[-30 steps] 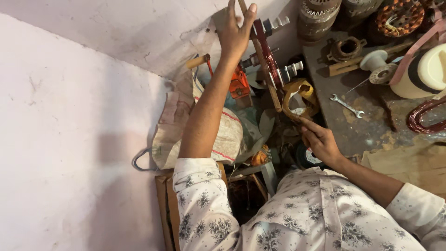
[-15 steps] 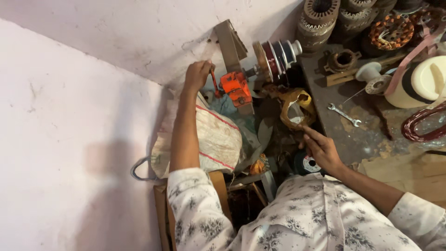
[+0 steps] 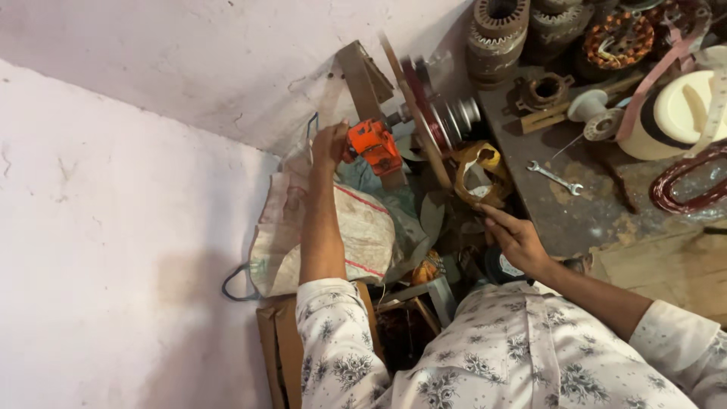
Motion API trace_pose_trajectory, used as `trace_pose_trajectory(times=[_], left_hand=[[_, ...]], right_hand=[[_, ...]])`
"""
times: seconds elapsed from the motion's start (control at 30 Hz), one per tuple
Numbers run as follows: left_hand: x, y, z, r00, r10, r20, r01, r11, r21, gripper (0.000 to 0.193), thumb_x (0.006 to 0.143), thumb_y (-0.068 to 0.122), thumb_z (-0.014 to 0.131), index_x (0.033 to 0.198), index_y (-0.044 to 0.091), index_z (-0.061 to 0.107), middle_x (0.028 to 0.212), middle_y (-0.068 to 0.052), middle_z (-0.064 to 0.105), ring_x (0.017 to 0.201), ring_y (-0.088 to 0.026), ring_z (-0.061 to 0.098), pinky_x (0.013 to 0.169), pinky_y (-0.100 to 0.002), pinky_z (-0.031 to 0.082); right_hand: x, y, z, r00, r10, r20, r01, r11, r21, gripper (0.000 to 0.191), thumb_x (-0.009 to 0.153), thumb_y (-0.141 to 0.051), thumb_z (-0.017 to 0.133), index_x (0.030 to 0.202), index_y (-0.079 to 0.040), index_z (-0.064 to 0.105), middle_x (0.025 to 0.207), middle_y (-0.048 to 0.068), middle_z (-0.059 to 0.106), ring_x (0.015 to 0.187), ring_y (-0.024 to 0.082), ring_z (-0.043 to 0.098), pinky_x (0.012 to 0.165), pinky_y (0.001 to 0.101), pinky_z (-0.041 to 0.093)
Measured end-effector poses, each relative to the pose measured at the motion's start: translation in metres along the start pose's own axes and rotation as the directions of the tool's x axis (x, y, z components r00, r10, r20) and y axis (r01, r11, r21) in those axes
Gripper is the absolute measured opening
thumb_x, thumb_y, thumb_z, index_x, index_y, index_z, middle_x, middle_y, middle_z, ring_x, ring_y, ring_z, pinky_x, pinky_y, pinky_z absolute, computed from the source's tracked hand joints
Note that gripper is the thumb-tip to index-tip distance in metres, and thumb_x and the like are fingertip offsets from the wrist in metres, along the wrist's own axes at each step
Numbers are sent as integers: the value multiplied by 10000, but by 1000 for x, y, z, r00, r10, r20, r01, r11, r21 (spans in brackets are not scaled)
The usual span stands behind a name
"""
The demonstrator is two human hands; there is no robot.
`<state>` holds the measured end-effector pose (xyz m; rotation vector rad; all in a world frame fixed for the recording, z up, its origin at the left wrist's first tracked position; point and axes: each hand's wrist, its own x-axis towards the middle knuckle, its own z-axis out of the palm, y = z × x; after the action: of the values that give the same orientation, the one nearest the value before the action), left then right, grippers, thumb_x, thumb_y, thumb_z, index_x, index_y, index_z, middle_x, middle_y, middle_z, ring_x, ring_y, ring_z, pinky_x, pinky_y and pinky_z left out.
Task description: The person operates a manual wire-winding machine to wrap copper wire onto a cylindrical bobbin. They measure the wire with a ruler, adjust the bobbin, and guide the wire by hand while turning the crank.
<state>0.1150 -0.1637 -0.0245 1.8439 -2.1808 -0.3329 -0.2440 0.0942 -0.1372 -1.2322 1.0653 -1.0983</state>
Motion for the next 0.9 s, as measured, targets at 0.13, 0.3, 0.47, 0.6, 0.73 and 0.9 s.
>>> trace_pose_trajectory(times=[0.13, 0.3, 0.47, 0.6, 0.73, 0.9], left_hand=[[-18, -6, 29, 997, 70, -26, -67, 994, 84, 364, 1018, 364, 509, 984, 96, 754, 868, -166, 736, 854, -396, 683, 760, -516, 502], [-62, -4, 53, 995, -97, 20, 98, 991, -89, 329, 1015, 331, 520, 955, 128, 772, 824, -132, 753, 805, -363, 697, 738, -515, 512], [-118, 10, 61, 976, -212, -53, 174, 898, -403, 442, 1141, 339, 449, 1048, 130, 828, 824, -1, 803, 814, -288, 742, 777, -470, 547], [-152, 28, 53, 936, 164, -312, -181, 983, -26, 817, 829, 180, 680, 1506, -90, 309, 983, -181, 738, 746, -349, 715, 666, -452, 572], [-158, 37, 43, 918, 216, -333, -121, 951, 285, 929, 788, 107, 767, 1542, -98, 263, 1158, -283, 674, 700, -351, 707, 568, -401, 561], [-154, 32, 46, 886, 309, -346, -127, 879, 459, 903, 752, 87, 755, 1526, -60, 314, 1064, -237, 696, 604, -264, 676, 487, -334, 529]], right_hand=[[-4, 5, 0, 998, 20, -55, -18, 999, 37, 379, 1053, -87, 546, 1426, -54, 606, 707, 8, 564, 632, 71, 500, 569, 225, 452], [-5, -5, 4, 993, 80, -81, -72, 993, 98, 382, 1050, -92, 539, 1424, -53, 610, 673, 12, 524, 600, 74, 453, 527, 240, 410], [-4, -10, 7, 987, 127, -97, -119, 990, 78, 383, 1044, -94, 550, 1420, -52, 612, 679, 15, 535, 589, 85, 441, 519, 252, 394], [-1, -10, 8, 993, 87, -77, -79, 991, 104, 378, 1056, -91, 545, 1426, -38, 605, 714, 3, 542, 634, 73, 458, 560, 237, 417], [3, -10, 11, 998, 8, -61, -2, 995, 103, 386, 1057, -89, 541, 1434, -20, 587, 763, -8, 562, 663, 59, 483, 602, 218, 450], [8, -6, 12, 991, 123, -48, -118, 989, 89, 352, 1075, -101, 543, 1403, -25, 646, 818, -3, 578, 678, 64, 448, 589, 252, 402]])
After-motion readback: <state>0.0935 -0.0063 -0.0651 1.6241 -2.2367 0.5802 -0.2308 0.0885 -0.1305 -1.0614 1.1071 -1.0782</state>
